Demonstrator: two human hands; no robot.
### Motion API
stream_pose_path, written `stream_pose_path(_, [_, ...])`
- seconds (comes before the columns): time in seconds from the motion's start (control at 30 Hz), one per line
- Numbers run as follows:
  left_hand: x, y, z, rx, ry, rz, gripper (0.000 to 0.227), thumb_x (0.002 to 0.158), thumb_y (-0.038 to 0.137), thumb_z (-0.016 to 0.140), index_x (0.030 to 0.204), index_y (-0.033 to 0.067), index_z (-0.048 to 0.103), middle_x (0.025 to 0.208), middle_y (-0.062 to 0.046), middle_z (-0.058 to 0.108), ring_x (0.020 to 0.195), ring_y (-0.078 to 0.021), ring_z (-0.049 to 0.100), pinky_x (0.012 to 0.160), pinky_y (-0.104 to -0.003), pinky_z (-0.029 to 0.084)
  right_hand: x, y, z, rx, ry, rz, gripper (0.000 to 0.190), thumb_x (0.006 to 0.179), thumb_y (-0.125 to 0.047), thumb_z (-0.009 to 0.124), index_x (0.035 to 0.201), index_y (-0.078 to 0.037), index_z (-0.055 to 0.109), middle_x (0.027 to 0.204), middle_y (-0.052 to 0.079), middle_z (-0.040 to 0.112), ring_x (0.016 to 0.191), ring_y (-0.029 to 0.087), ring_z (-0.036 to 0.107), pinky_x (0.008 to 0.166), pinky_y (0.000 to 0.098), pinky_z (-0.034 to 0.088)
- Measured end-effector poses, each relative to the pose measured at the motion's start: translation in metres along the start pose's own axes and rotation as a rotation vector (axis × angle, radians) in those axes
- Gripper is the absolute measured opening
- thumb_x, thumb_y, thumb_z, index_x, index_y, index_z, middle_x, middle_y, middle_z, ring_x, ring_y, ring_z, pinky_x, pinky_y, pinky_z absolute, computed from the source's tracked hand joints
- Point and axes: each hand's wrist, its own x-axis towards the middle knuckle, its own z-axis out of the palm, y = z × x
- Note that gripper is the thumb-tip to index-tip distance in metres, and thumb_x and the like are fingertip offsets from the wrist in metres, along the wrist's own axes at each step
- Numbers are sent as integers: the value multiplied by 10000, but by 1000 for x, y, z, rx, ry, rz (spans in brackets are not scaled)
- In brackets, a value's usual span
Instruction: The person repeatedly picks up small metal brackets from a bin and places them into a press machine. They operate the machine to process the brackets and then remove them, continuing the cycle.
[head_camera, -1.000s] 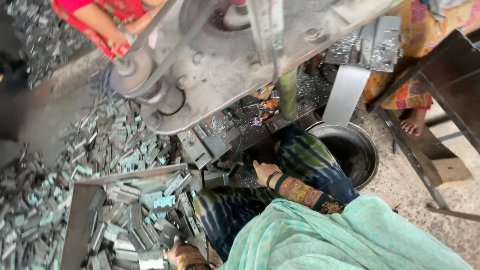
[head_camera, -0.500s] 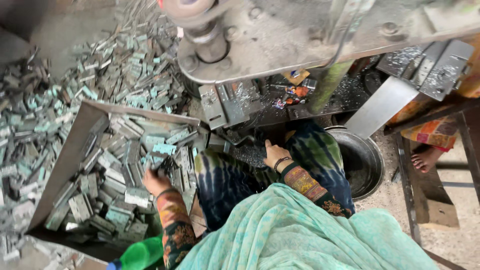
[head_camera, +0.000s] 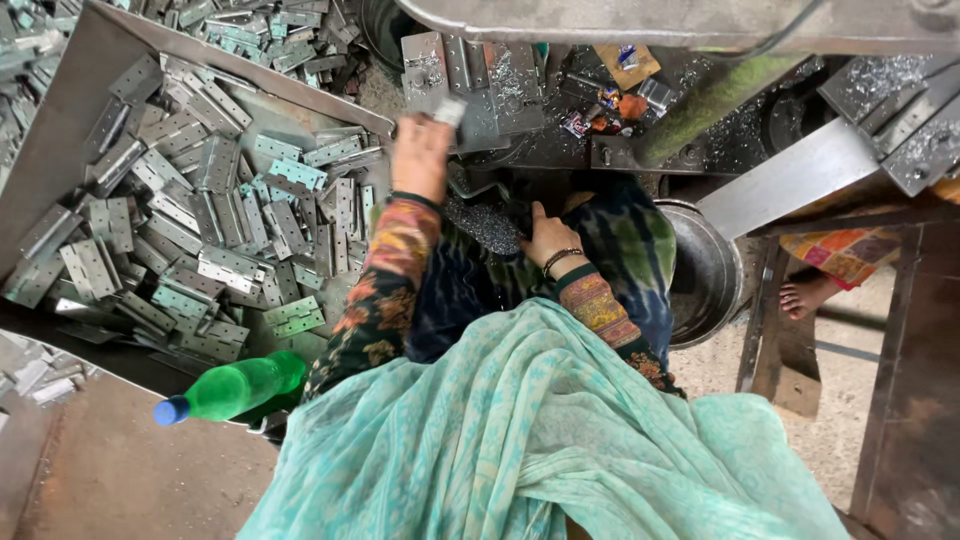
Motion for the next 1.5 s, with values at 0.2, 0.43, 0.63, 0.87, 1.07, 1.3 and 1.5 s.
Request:
stream_pose_path(0.2, [-13,51,66,-4,-172,190,451,827,28,597,1276,30,634,1361,-146,603,1220,-365,531,1021,-420,487,-2,-5,-6,-44,16,11,851,826,-295,746,1545,-87,341,1110,259,712,1013,437,705,873,519,582])
stream_pose_path(0.43, [-11,40,67,-27,-160,42,447,930,127,601,1372,69,620,1524,-180,494,1406,-386,426,1178,-510,349,-4,-6,-6,-26,8,33,826,851,-331,739,1533,-72,351,1092,262,723,1007,443,707,868,530,582])
stream_pose_path(0.63, [-8,32,71,204,-178,-177,310,993,280,578,1190,112,749,1437,-52,589,1432,-359,384,1178,-691,191,3,-2,2,-41,-6,31,779,845,-308,744,1476,-30,381,1084,264,722,995,446,715,848,527,592])
stream_pose_path(0.87, [16,25,84,184,-317,-269,291,1024,292,573,1139,107,765,1408,-35,610,1409,-341,394,1189,-701,187,16,33,59,7,91,50,797,861,-333,744,1511,-75,363,1042,251,734,951,446,715,815,537,590])
stream_pose_path(1.07, [13,22,74,161,-207,-185,406,960,315,590,1274,84,703,1448,-67,560,1395,-354,374,1144,-705,181,22,53,99,75,187,5,882,806,-346,763,1540,-120,329,1006,247,727,895,463,702,761,565,575])
stream_pose_path(1.3, [27,9,94,177,-390,-219,373,960,200,566,1305,137,694,1457,-16,544,1454,-335,333,1186,-711,167,16,42,58,-43,111,-20,780,885,-362,722,1517,-70,371,1001,236,753,920,441,728,797,546,593])
stream_pose_path(1.5, [36,-8,99,162,-310,-175,382,940,165,566,1297,134,698,1490,-10,531,1446,-353,327,1162,-709,181,10,26,63,18,182,25,870,801,-341,755,1525,-110,330,997,263,725,901,472,704,789,568,572])
